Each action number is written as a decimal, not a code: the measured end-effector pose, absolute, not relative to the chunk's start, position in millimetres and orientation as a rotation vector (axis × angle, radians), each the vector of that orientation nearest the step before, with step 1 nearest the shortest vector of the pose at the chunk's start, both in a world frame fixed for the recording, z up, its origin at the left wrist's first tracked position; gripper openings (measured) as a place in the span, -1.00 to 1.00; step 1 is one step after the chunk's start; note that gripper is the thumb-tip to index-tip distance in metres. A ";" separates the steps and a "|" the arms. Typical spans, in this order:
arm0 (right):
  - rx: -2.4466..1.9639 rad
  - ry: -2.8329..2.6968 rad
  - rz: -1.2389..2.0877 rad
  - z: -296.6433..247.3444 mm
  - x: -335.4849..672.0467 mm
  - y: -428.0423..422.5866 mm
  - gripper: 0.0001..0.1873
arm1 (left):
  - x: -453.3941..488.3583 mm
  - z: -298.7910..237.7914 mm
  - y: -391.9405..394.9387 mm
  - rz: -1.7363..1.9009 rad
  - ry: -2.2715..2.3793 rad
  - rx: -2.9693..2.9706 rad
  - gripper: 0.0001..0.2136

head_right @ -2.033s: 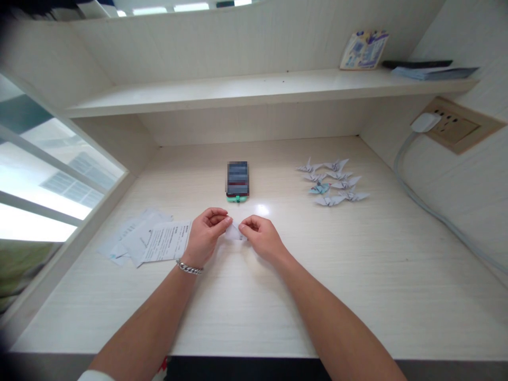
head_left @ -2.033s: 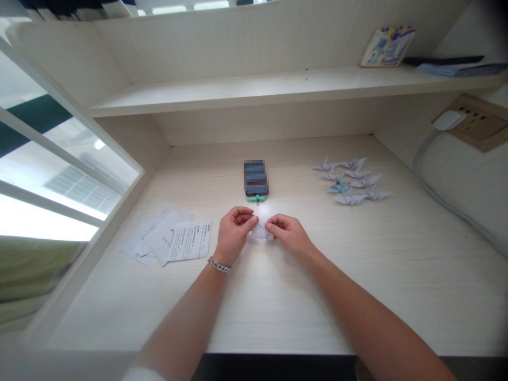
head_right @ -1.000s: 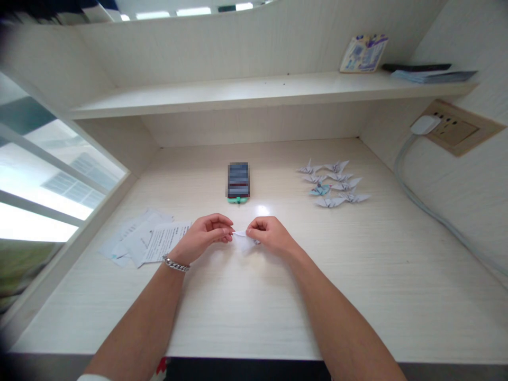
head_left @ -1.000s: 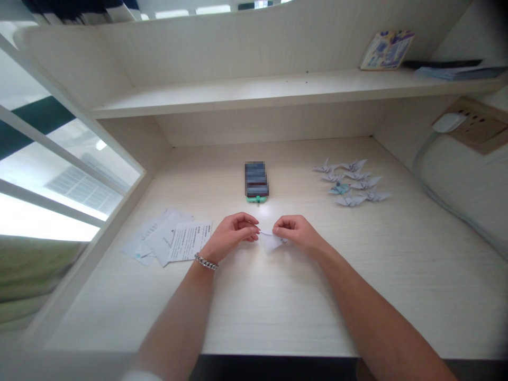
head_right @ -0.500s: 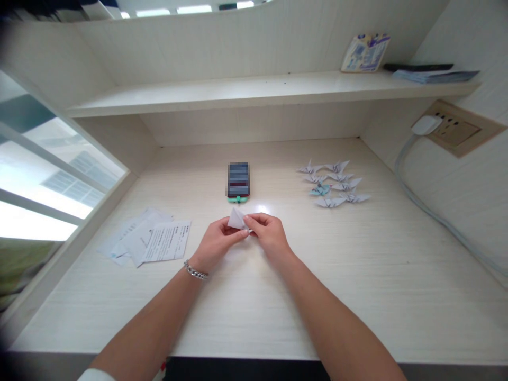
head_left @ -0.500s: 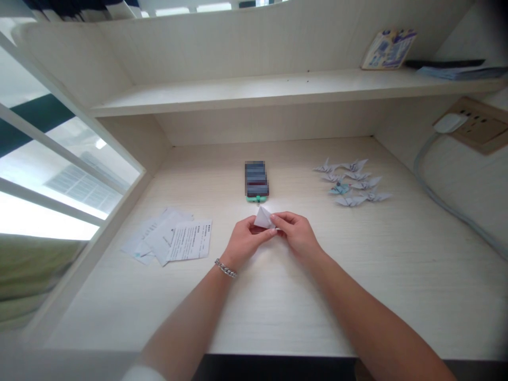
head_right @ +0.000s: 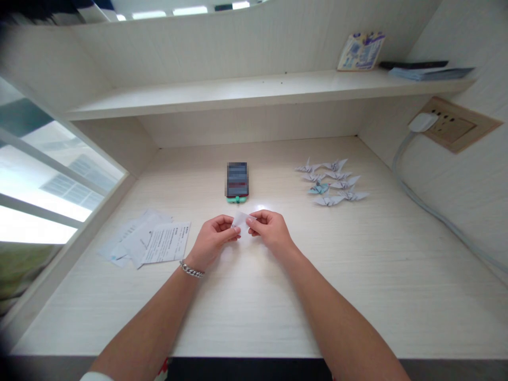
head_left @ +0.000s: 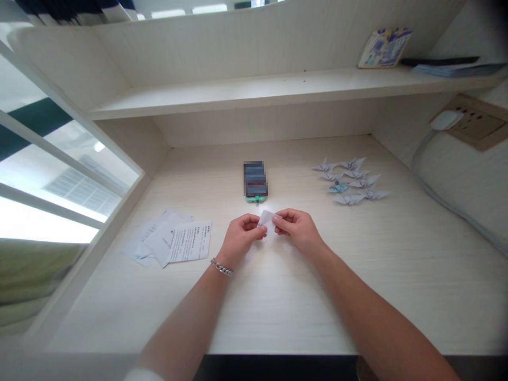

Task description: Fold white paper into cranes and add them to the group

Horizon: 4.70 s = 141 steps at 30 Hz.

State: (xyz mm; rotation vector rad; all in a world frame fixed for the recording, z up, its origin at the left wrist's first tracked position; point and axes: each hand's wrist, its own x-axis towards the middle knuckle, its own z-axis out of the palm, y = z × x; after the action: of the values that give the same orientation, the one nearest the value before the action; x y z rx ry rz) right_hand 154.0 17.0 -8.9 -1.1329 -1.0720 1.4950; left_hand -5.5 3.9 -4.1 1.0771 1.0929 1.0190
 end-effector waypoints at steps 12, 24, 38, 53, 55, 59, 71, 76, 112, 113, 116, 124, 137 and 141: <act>-1.156 -1.262 1.623 -7.3 163.2 16.3 -0.67 | -9.7 -3.7 4.6 0.986 1.125 1.161 -0.71; -1.101 -1.218 1.658 -7.0 162.3 15.6 -0.70 | -9.9 -0.9 5.1 1.008 1.057 0.957 -0.81; -1.094 -1.222 1.646 -4.1 161.1 14.5 -0.72 | -9.0 -0.5 3.4 1.060 1.076 1.189 -0.85; -1.001 -0.914 1.705 0.3 158.2 12.4 -0.78 | -10.2 1.8 0.8 1.186 1.061 1.373 -0.94; -0.985 -0.923 1.697 0.2 158.6 12.5 -0.78 | -10.7 2.7 -0.1 1.191 1.035 1.416 -0.95; -0.988 -0.966 1.658 -0.4 158.5 12.9 -0.79 | -12.3 2.4 -0.1 1.170 1.031 1.460 -0.94; -0.979 -0.993 1.704 0.6 162.1 13.3 -0.77 | -13.1 4.2 -0.3 1.189 1.024 1.496 -0.94; -0.992 -1.010 1.695 0.1 161.8 13.2 -0.76 | -13.5 4.8 -0.5 1.176 1.037 1.511 -0.95; -1.148 -1.117 1.743 2.0 161.6 12.5 -0.70 | -13.7 3.0 2.6 1.021 1.070 1.425 -0.88; -1.153 -1.120 1.737 2.1 161.5 12.6 -0.70 | -13.8 2.8 2.8 1.017 1.069 1.414 -0.88; -1.166 -1.132 1.721 1.4 160.9 13.0 -0.70 | -13.7 1.5 3.5 0.999 1.064 1.396 -0.88; -1.187 -1.246 1.668 -5.8 159.4 14.4 -0.66 | -15.6 -0.4 6.4 0.980 1.103 1.402 -0.85; -1.327 -1.746 0.643 -30.9 139.8 119.5 -0.52 | -22.1 -14.7 14.0 1.031 1.164 1.277 -0.88; -1.544 -1.763 0.602 -29.7 129.4 144.9 -0.51 | -23.1 -14.6 14.1 1.027 1.165 1.259 -0.87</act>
State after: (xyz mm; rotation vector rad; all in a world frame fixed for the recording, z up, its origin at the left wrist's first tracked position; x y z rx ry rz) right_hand 129.4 144.9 -29.7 -1.5440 -1.7628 0.6023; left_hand -23.1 14.1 -14.6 1.2591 1.1650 1.0274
